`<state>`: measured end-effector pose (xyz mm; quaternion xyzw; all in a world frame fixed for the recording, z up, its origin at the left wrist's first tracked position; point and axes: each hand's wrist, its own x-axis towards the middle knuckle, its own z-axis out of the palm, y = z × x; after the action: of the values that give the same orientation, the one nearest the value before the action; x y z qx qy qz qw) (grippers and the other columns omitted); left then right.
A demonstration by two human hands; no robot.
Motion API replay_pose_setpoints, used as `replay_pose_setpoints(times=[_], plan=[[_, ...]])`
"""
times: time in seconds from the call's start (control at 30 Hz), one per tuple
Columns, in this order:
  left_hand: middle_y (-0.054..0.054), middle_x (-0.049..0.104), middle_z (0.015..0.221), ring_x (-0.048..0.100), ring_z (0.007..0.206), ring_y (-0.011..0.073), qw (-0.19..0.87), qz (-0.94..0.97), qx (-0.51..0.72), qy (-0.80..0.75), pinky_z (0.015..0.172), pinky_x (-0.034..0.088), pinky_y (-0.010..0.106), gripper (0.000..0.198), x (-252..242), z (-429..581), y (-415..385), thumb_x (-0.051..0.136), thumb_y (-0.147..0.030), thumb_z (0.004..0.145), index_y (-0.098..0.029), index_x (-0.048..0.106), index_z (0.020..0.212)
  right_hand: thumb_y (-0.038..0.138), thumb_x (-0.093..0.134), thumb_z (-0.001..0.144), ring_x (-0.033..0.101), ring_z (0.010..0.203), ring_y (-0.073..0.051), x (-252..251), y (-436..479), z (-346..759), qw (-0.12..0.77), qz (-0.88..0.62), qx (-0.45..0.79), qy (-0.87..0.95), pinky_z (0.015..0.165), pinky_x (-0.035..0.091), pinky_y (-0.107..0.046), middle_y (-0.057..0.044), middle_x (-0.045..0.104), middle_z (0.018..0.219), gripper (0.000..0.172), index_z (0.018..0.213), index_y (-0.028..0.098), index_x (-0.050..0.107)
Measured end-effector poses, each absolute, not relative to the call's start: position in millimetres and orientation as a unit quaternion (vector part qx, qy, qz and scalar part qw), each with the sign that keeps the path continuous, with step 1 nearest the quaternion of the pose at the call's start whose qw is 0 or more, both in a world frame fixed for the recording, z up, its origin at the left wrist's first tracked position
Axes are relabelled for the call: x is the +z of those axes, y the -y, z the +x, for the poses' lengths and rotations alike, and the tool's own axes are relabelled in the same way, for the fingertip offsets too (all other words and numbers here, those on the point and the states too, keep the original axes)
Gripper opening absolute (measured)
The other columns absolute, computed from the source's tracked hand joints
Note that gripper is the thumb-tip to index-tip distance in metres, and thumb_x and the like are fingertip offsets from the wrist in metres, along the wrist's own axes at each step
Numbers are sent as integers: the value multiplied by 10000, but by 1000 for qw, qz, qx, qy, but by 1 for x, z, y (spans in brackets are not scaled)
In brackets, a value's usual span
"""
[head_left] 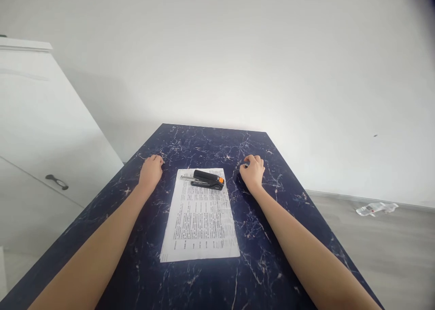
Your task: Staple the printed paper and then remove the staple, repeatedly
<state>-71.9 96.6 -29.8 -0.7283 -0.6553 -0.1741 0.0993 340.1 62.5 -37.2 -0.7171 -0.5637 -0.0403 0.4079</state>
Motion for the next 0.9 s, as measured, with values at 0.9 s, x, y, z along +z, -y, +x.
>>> replay_pose_setpoints(times=[0.9], plan=[[81, 621, 1014, 632, 882, 198, -53, -827, -361, 428, 821, 524, 338, 356, -8, -9, -29, 345, -264, 1081, -189, 623, 1291, 400, 452, 1064, 569, 948, -238, -21, -32, 287, 410, -335, 134, 838, 907, 490, -414, -68, 611, 984, 244, 1183, 234, 586]])
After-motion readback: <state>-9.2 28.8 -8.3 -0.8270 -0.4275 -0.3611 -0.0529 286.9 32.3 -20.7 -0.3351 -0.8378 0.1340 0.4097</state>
